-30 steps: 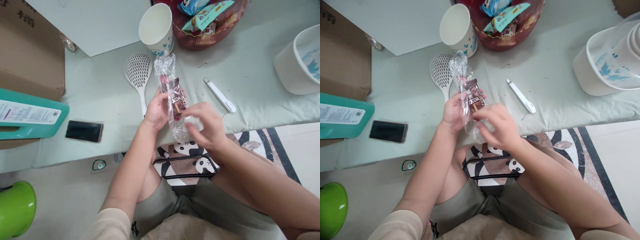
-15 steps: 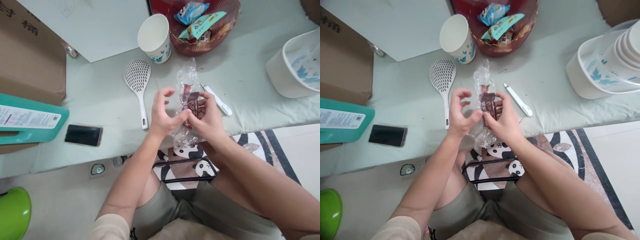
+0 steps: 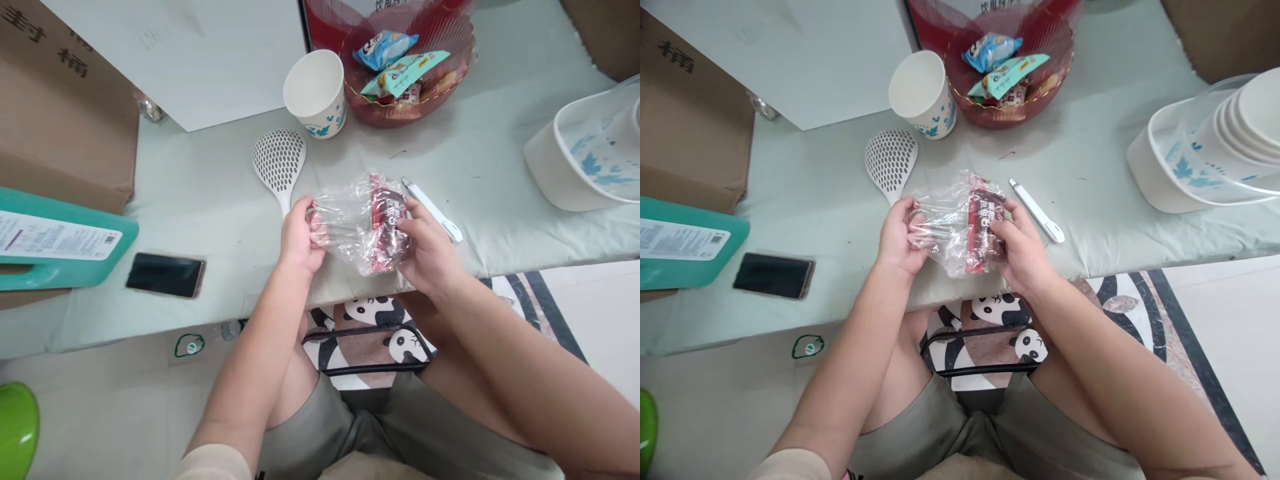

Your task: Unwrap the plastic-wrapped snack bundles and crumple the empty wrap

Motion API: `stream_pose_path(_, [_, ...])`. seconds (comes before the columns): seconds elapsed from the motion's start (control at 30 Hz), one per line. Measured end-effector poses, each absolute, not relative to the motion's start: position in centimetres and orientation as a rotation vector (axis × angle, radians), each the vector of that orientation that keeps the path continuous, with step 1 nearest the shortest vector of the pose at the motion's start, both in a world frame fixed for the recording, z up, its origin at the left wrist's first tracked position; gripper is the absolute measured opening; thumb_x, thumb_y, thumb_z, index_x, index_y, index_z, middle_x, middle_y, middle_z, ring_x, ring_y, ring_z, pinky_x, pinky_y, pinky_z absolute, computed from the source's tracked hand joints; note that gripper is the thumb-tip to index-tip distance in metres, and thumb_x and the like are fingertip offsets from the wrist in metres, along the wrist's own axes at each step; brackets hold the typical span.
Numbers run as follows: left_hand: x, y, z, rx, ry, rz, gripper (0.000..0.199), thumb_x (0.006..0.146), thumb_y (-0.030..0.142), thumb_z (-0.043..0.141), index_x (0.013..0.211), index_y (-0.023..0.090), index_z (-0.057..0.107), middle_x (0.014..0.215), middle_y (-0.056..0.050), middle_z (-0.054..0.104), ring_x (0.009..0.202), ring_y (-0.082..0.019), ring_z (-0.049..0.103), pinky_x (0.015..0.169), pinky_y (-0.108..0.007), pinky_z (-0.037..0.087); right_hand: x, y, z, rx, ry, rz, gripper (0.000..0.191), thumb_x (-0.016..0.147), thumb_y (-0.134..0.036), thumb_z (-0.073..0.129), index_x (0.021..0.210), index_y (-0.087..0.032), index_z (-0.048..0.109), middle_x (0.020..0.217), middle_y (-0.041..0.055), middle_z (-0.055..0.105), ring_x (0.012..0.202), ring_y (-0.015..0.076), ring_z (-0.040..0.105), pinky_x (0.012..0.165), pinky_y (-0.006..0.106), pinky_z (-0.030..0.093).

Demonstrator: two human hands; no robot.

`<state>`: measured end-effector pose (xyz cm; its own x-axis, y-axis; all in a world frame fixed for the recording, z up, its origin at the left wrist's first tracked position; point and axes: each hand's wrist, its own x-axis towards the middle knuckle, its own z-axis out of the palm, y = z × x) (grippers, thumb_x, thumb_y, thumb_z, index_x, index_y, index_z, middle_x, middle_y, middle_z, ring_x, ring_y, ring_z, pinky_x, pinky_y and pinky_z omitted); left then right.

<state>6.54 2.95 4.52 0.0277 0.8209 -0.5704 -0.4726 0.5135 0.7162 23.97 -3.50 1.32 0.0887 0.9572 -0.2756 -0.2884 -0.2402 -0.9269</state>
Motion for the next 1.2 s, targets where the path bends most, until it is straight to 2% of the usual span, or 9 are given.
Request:
stream_pose_path(0.13, [6.2,2.8,5.6,0.321,0.995,0.935,0.033,0.101,0.038,0.052,0.073,0.021,0.049,0.044,0.01,0.025,0.029,-0.002,0.018,0.031,-0.017,0.011,24.1,-3.1,1.5,-1.133,-0.772,1.541,0.03,0.087,-0.039,0.046,0.11,-0.024,0.055,0.091,0.0079,0.066,0.082,0.025,0.067,0.075,0.047,0.059])
stream_pose_path(0.3, [6.1,2.0,7.2,0.403,0.858,0.827,0.045,0.104,0.053,0.048,0.073,0.022,0.056,0.044,0.008,0.027,0.027,-0.002,0.016,0.03,-0.018,0.011,23.3,-3.3,2.2,-1.187,-0.887,1.506,0.039,0.095,-0.05,0.037,0.105,-0.022,0.062,0.076,0.0086,0.065,0.085,0.029,0.07,0.081,0.054,0.059])
stream_pose_path(0.4, [6.3,1.8,7.5,0.412,0.809,0.753,0.05,0.107,0.052,0.04,0.073,0.021,0.059,0.041,0.008,0.028,0.026,-0.002,0.015,0.03,-0.017,0.011,22.8,-3.5,2.5,-1.121,-0.828,1.594,0.039,0.085,-0.054,0.058,0.109,-0.024,0.058,0.084,0.0067,0.069,0.082,0.0271,0.071,0.078,0.052,0.061])
stream_pose_path(0.53, [6.4,2.1,7.2,0.421,0.813,0.735,0.047,0.107,0.046,0.042,0.072,0.02,0.059,0.04,0.008,0.03,0.026,-0.003,0.018,0.029,-0.015,0.012,22.8,-3.7,2.4,-0.986,-0.595,1.766,0.043,0.068,-0.044,0.081,0.099,-0.027,0.058,0.081,-0.0002,0.069,0.067,0.02,0.067,0.066,0.041,0.061])
stream_pose_path(0.73, [5.4,3.3,6.8,0.327,0.869,0.944,0.05,0.11,0.04,0.036,0.07,0.019,0.058,0.039,0.009,0.027,0.024,-0.002,0.018,0.029,-0.013,0.01,23.5,-3.7,2.8,-0.767,-0.263,1.807,0.028,0.069,-0.036,0.08,0.09,-0.029,0.064,0.08,-0.0064,0.068,0.062,0.011,0.058,0.063,0.029,0.056])
stream_pose_path(0.9, [4.8,3.3,7.5,0.349,0.812,0.97,0.055,0.111,0.043,0.03,0.07,0.02,0.059,0.038,0.009,0.023,0.025,-0.003,0.012,0.03,-0.013,0.008,23.3,-3.7,3.4,-0.762,-0.107,1.847,0.021,0.063,-0.036,0.068,0.08,-0.025,0.063,0.076,-0.0015,0.067,0.067,0.0139,0.059,0.067,0.031,0.055])
stream_pose_path(1.03, [4.1,2.9,7.6,0.431,0.771,0.959,0.058,0.109,0.049,0.03,0.068,0.021,0.058,0.037,0.009,0.018,0.025,-0.003,0.006,0.029,-0.014,0.006,23.1,-4.0,3.1,-0.873,-0.18,1.841,0.03,0.067,-0.049,0.072,0.085,-0.026,0.067,0.077,0.0008,0.07,0.073,0.019,0.066,0.071,0.038,0.058])
stream_pose_path(1.13, [3.6,2.6,7.1,0.499,0.727,0.898,0.064,0.109,0.052,0.024,0.062,0.021,0.055,0.035,0.009,0.016,0.025,-0.003,0.0,0.028,-0.016,0.005,23.0,-4.2,2.5,-0.933,-0.242,1.866,0.052,0.063,-0.066,0.08,0.092,-0.023,0.071,0.082,0.0029,0.073,0.074,0.0201,0.07,0.071,0.039,0.061])
stream_pose_path(1.2, [3.3,2.4,6.6,0.501,0.745,0.85,0.066,0.107,0.056,0.026,0.059,0.021,0.054,0.034,0.009,0.014,0.024,-0.003,0.0,0.028,-0.016,0.006,22.8,-4.2,2.0,-0.987,-0.317,1.894,0.055,0.057,-0.061,0.089,0.091,-0.021,0.072,0.079,0.0037,0.074,0.069,0.0188,0.069,0.067,0.036,0.061])
